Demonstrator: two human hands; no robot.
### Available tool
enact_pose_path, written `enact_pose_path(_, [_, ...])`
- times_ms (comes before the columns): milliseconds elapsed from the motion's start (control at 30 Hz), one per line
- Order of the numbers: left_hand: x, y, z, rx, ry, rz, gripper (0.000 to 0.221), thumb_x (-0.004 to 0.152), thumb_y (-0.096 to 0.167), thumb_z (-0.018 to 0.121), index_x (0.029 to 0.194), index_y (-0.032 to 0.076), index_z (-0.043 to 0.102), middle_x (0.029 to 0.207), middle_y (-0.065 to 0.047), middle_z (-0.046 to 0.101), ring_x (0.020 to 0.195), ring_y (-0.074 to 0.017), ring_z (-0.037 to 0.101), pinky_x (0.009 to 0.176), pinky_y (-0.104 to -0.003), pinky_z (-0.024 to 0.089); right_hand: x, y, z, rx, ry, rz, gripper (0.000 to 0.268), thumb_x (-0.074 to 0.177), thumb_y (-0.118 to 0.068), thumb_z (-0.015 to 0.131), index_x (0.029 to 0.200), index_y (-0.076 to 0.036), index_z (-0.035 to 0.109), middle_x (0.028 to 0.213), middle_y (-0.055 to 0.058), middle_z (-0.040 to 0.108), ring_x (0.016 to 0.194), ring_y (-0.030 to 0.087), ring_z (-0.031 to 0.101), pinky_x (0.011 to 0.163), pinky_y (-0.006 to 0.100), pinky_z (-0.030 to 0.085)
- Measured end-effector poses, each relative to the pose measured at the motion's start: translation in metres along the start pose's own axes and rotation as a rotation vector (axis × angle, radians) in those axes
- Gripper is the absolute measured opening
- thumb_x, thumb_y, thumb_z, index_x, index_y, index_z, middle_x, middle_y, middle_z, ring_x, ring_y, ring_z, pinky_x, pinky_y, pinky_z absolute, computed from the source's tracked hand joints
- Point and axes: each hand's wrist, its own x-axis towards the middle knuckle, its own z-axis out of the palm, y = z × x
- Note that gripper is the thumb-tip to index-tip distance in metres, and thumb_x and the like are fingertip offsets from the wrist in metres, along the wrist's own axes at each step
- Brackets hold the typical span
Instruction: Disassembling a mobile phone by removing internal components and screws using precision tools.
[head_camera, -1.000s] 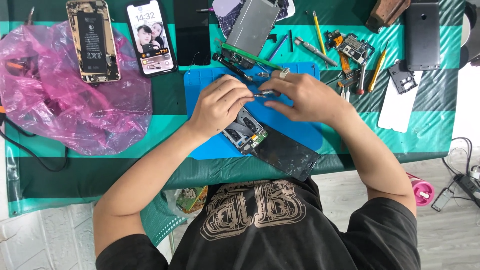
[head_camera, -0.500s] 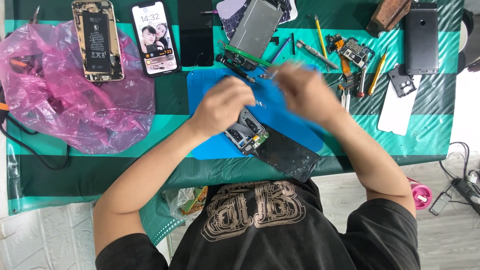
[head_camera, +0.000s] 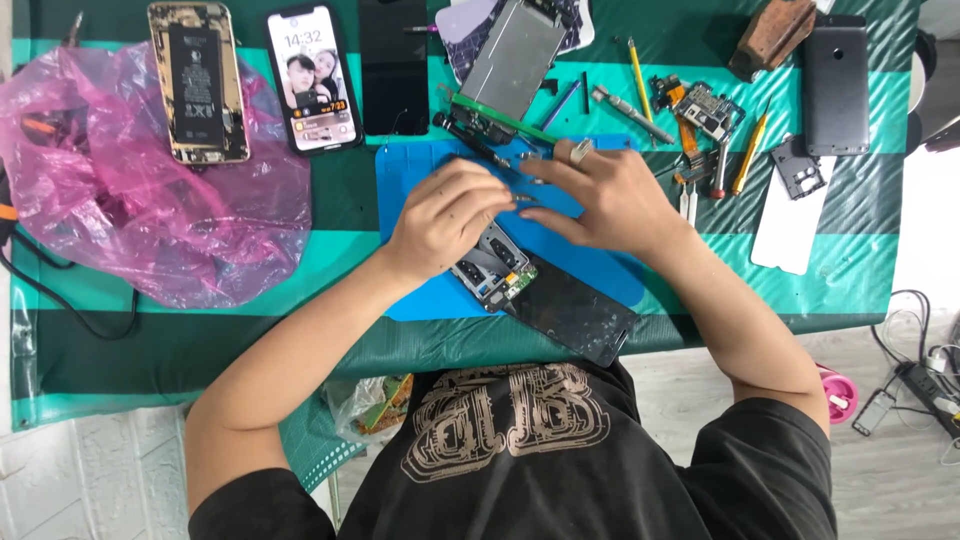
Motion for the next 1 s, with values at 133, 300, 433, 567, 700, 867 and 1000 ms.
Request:
enact_pose_path(133, [0.001,0.004,-0.002,-0.005,-0.014,-0.003,0.004,0.101,0.0,0.071,0.099,0.002,0.074,0.093,-0.008,0.071,0.08,-0.0209,0.071,0.075,-0.034,0.066,-0.005,0.001,0.001,-0.032,0.006,-0.005,0.03,0.105,-0.031,0.071,0.115,-0.003,0.077,0.085,0.014,0.061,0.048,0.024,0.053,0.049,0.039,0.049])
enact_pose_path(300, [-0.001,0.001,-0.001,-0.031,-0.041,0.002,0.005,0.102,-0.001,0.069,0.1,0.001,0.073,0.093,-0.007,0.07,0.081,-0.0204,0.07,0.075,-0.033,0.065,-0.004,-0.002,0.001,-0.051,0.015,-0.004,0.031,0.104,-0.033,0.072,0.112,-0.004,0.078,0.083,0.013,0.062,0.047,0.023,0.053,0.048,0.038,0.048])
enact_pose_path(433, [0.004,-0.001,-0.001,-0.045,-0.033,0.014,0.01,0.104,-0.002,0.066,0.097,0.002,0.072,0.089,-0.006,0.067,0.077,-0.0209,0.068,0.072,-0.033,0.064,-0.001,-0.003,-0.002,-0.001,-0.003,-0.023,0.023,0.104,-0.016,0.066,0.119,-0.002,0.076,0.085,0.014,0.061,0.051,0.026,0.057,0.051,0.04,0.051])
enact_pose_path(567, [-0.021,-0.009,0.011,-0.053,-0.056,0.043,0.007,0.102,0.001,0.068,0.097,0.005,0.073,0.088,-0.007,0.067,0.078,-0.0218,0.067,0.073,-0.032,0.062,-0.013,0.016,0.01,0.157,0.064,0.045,0.028,0.098,-0.001,0.063,0.124,0.002,0.075,0.085,0.016,0.065,0.055,0.03,0.061,0.054,0.041,0.053])
enact_pose_path(700, [-0.008,0.015,0.009,-0.057,-0.058,0.056,0.007,0.099,0.001,0.071,0.096,0.007,0.073,0.086,-0.004,0.068,0.078,-0.0197,0.069,0.073,-0.03,0.061,-0.012,0.036,-0.016,-0.019,0.155,0.13,0.028,0.102,0.004,0.068,0.128,0.001,0.078,0.087,0.011,0.068,0.056,0.023,0.06,0.055,0.038,0.055])
enact_pose_path(867, [-0.004,0.005,0.002,-0.022,-0.028,0.01,0.005,0.101,0.004,0.07,0.098,0.007,0.072,0.089,-0.003,0.067,0.081,-0.0185,0.068,0.072,-0.028,0.061,-0.002,0.01,-0.012,0.005,0.04,0.035,0.04,0.096,-0.028,0.079,0.127,-0.002,0.075,0.086,0.016,0.064,0.06,0.027,0.063,0.054,0.042,0.052])
enact_pose_path(1000, [-0.002,0.001,-0.002,-0.01,-0.004,-0.011,0.006,0.103,0.006,0.07,0.097,0.007,0.071,0.089,-0.001,0.065,0.08,-0.0168,0.067,0.072,-0.027,0.062,0.004,-0.008,-0.002,-0.065,0.009,-0.034,0.034,0.1,-0.035,0.074,0.119,-0.007,0.078,0.082,0.01,0.059,0.052,0.024,0.058,0.051,0.041,0.052])
